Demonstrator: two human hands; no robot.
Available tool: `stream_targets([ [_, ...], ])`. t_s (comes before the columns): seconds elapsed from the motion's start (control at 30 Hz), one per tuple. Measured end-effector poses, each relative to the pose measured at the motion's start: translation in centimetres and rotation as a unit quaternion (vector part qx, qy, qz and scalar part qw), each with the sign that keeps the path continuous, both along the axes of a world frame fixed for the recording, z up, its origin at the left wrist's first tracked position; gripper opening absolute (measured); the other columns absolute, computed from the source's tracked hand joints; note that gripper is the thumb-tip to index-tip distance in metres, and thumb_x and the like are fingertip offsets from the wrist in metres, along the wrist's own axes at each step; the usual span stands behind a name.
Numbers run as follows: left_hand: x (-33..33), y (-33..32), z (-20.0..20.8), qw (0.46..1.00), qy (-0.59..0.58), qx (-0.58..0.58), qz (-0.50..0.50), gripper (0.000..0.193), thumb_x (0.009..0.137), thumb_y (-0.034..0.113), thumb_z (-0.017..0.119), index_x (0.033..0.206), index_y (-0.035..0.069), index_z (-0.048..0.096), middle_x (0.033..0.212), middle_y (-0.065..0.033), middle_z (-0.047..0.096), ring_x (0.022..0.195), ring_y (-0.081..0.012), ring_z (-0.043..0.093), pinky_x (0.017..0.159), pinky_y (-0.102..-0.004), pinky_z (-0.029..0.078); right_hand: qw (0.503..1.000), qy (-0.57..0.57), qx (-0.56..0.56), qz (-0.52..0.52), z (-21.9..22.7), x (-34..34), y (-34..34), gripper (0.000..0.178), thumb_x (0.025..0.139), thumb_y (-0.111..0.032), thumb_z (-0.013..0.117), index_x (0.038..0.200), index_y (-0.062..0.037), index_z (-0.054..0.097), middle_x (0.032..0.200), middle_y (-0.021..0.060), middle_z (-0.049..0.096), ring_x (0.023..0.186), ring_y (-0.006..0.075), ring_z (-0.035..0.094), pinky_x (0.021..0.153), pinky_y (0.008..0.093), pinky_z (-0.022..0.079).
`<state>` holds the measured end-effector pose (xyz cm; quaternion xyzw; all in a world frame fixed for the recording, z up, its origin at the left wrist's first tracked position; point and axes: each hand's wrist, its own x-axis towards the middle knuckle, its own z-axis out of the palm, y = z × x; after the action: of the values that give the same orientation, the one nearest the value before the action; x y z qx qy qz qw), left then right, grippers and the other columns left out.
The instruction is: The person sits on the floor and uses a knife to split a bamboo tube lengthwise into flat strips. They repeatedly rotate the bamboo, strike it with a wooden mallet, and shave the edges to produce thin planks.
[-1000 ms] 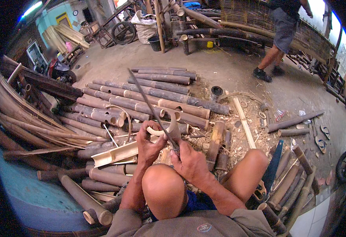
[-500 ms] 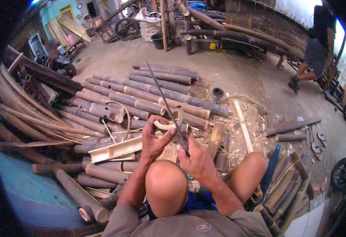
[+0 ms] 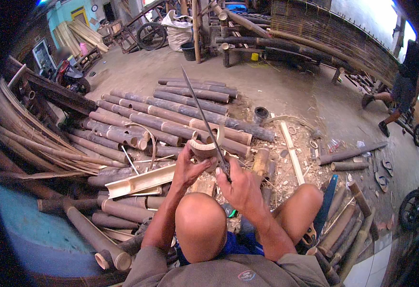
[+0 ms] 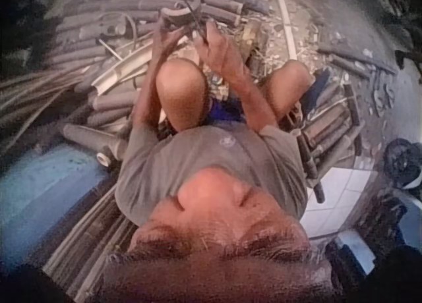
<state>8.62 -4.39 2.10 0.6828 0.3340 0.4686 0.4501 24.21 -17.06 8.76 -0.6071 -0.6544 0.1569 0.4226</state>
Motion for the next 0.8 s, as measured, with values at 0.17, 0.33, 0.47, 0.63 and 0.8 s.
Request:
stream_targets([
  [0.17, -0.2, 1.4, -3.2, 1.000, 0.020, -0.004, 0.017, 0.059, 0.075, 0.018, 0.086, 0.124, 0.002, 0.058, 0.113, -0.0094, 0.067, 0.105, -0.0183, 0.062, 0.093, -0.0354, 0.050, 1.000, -0.004, 0.011, -0.017, 0.7, 0.2, 0.8, 0.029, 0.097, -0.023, 0.059, 0.109, 0.0015, 0.052, 0.070, 0.0293, 0.061, 0.070, 0.0502, 0.063, 0.057, 0.0552, 0.047],
  [0.33, 1.0, 1.6, -2.9, 0.999, -0.009, -0.043, -0.004, 0.062, 0.075, 0.022, 0.086, 0.127, 0.001, 0.057, 0.117, -0.0104, 0.067, 0.109, -0.0177, 0.061, 0.096, -0.0356, 0.049, 1.000, 0.004, 0.007, -0.027, 0.5, 1.1, 1.6, 0.027, 0.096, -0.022, 0.059, 0.107, 0.0019, 0.053, 0.072, 0.0290, 0.062, 0.072, 0.0500, 0.063, 0.058, 0.0548, 0.047],
  [0.47, 1.2, 2.1, -3.5, 0.999, -0.020, -0.043, -0.014, 0.061, 0.077, 0.022, 0.085, 0.127, 0.001, 0.057, 0.117, -0.0096, 0.068, 0.110, -0.0179, 0.061, 0.098, -0.0353, 0.048, 1.000, 0.000, -0.004, -0.029, 0.8, 1.5, 2.0, 0.028, 0.096, -0.022, 0.059, 0.109, 0.0025, 0.054, 0.075, 0.0284, 0.063, 0.072, 0.0491, 0.064, 0.059, 0.0534, 0.048],
  [0.63, 0.8, 3.5, -5.1, 0.994, -0.030, -0.089, -0.063, 0.055, 0.077, 0.020, 0.084, 0.123, 0.001, 0.061, 0.114, -0.0079, 0.070, 0.104, -0.0170, 0.064, 0.095, -0.0348, 0.050, 0.999, 0.015, -0.003, -0.034, 1.6, 1.6, 2.4, 0.028, 0.095, -0.021, 0.060, 0.111, 0.0022, 0.054, 0.073, 0.0258, 0.064, 0.071, 0.0455, 0.066, 0.061, 0.0515, 0.049],
  [0.8, 1.1, 3.8, -3.4, 0.989, -0.043, -0.113, -0.084, 0.052, 0.077, 0.020, 0.084, 0.120, 0.000, 0.063, 0.110, -0.0061, 0.071, 0.098, -0.0150, 0.065, 0.089, -0.0333, 0.052, 0.999, -0.028, 0.016, -0.012, 3.7, 2.7, 2.7, 0.034, 0.097, -0.029, 0.057, 0.105, 0.0034, 0.052, 0.072, 0.0301, 0.064, 0.071, 0.0496, 0.065, 0.061, 0.0573, 0.051],
])
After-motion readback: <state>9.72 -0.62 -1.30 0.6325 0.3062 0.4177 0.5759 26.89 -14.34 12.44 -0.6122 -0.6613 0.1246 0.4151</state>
